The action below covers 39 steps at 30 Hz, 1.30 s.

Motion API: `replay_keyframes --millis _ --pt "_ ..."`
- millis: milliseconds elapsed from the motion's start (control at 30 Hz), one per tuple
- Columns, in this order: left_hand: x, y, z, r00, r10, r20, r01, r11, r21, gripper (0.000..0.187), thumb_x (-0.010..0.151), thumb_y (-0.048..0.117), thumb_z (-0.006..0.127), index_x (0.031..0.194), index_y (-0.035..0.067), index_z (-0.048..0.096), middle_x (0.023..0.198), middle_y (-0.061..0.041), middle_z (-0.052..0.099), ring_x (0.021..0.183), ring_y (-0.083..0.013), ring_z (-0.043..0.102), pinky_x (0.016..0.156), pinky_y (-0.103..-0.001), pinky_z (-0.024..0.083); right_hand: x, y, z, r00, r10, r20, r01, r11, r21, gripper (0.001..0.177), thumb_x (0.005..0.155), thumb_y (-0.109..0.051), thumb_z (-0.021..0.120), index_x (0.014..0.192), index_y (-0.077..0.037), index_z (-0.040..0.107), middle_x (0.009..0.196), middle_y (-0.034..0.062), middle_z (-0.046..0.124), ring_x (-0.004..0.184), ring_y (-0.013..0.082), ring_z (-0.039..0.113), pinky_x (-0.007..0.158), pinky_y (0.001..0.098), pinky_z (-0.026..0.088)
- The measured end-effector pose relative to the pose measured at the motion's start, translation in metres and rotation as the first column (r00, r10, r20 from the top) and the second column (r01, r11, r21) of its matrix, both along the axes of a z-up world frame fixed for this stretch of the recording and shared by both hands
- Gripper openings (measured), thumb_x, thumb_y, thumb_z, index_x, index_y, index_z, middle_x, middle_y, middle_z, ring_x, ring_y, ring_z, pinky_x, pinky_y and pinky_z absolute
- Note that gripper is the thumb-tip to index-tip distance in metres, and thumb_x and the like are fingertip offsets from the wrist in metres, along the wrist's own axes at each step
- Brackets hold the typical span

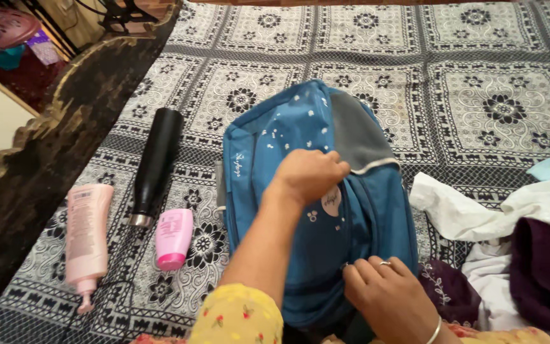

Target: The person sits at a bed and packs a blue backpack, placing a comb, toothpaste, lip gloss, small tins and pink lotion bottles into its front pockets, zips the pockets, then opens the main compartment and places the bottles inside.

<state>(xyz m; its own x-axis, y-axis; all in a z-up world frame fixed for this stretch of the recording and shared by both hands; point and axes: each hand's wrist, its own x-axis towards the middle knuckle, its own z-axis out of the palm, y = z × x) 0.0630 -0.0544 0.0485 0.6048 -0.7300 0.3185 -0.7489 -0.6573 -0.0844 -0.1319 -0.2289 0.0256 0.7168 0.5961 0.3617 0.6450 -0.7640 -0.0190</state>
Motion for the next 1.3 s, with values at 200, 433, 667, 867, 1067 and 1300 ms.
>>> replay_keyframes --millis 200,433,667,867,1067,1300 --pt "-0.11 -0.008 -0.019 0.922 0.134 -0.362 -0.297 0.847 -0.442 0.033 0.073 0.0 0.066 0.102 0.013 0.073 0.09 -0.013 0.067 0.091 -0.0366 0.068 0.075 -0.049 0.055 0.002 -0.013 -0.025 0.969 -0.108 -0.22 0.149 0.973 0.177 0.018 0.086 -0.028 0.067 0.082 -0.012 0.061 0.074 0.0054 0.064 0.072 0.0267 0.066 0.067 0.0423 0.047" --pt "-0.211 -0.021 -0.027 0.88 0.062 -0.471 -0.435 0.504 -0.746 0.029 0.076 0.002 0.064 0.103 0.01 0.073 0.096 -0.013 0.068 0.092 -0.0357 0.067 0.079 -0.044 0.055 0.013 -0.025 -0.024 0.834 -0.051 -0.549 0.271 0.905 0.329 0.017 0.084 -0.024 0.066 0.087 -0.008 0.068 0.074 0.0157 0.071 0.074 0.0383 0.068 0.063 0.0489 0.052" --pt "-0.211 -0.024 -0.044 0.897 0.108 -0.429 -0.409 0.571 -0.712 0.01 0.091 0.008 0.068 0.101 0.01 0.07 0.089 -0.011 0.066 0.087 -0.0343 0.067 0.074 -0.045 0.054 0.02 -0.032 -0.021 0.765 -0.031 -0.643 0.277 0.918 0.284 0.021 0.086 -0.028 0.067 0.088 -0.007 0.069 0.073 0.0163 0.071 0.072 0.0362 0.069 0.061 0.044 0.054" --pt "-0.212 -0.023 -0.053 0.872 -0.013 -0.489 -0.402 0.552 -0.731 0.011 0.093 0.011 0.069 0.104 0.009 0.07 0.088 -0.013 0.066 0.085 -0.0364 0.067 0.072 -0.047 0.054 0.02 -0.04 -0.006 0.657 -0.045 -0.752 0.358 0.897 0.259 0.022 0.085 -0.029 0.075 0.091 -0.008 0.074 0.066 0.0125 0.071 0.064 0.0276 0.068 0.059 0.0377 0.056" --pt "-0.207 -0.03 -0.062 0.78 -0.035 -0.624 -0.526 0.504 -0.686 0.012 0.089 0.016 0.074 0.089 0.005 0.069 0.085 -0.014 0.07 0.08 -0.035 0.069 0.071 -0.045 0.055 0.038 -0.043 -0.004 0.915 0.039 -0.401 0.118 0.926 0.359 0.026 0.08 -0.005 0.063 0.104 -0.011 0.073 0.101 0.0057 0.07 0.082 0.0289 0.07 0.069 0.0368 0.056" --pt "-0.207 -0.035 -0.058 0.557 -0.01 -0.831 -0.779 0.342 -0.526 0.016 0.081 0.018 0.077 0.082 0.003 0.072 0.079 -0.013 0.074 0.072 -0.0273 0.076 0.068 -0.037 0.059 0.049 -0.037 -0.024 0.967 -0.009 -0.254 0.032 0.996 0.086 0.025 0.076 -0.01 0.069 0.097 -0.023 0.075 0.098 -0.0029 0.068 0.092 0.0207 0.067 0.08 0.0379 0.053"
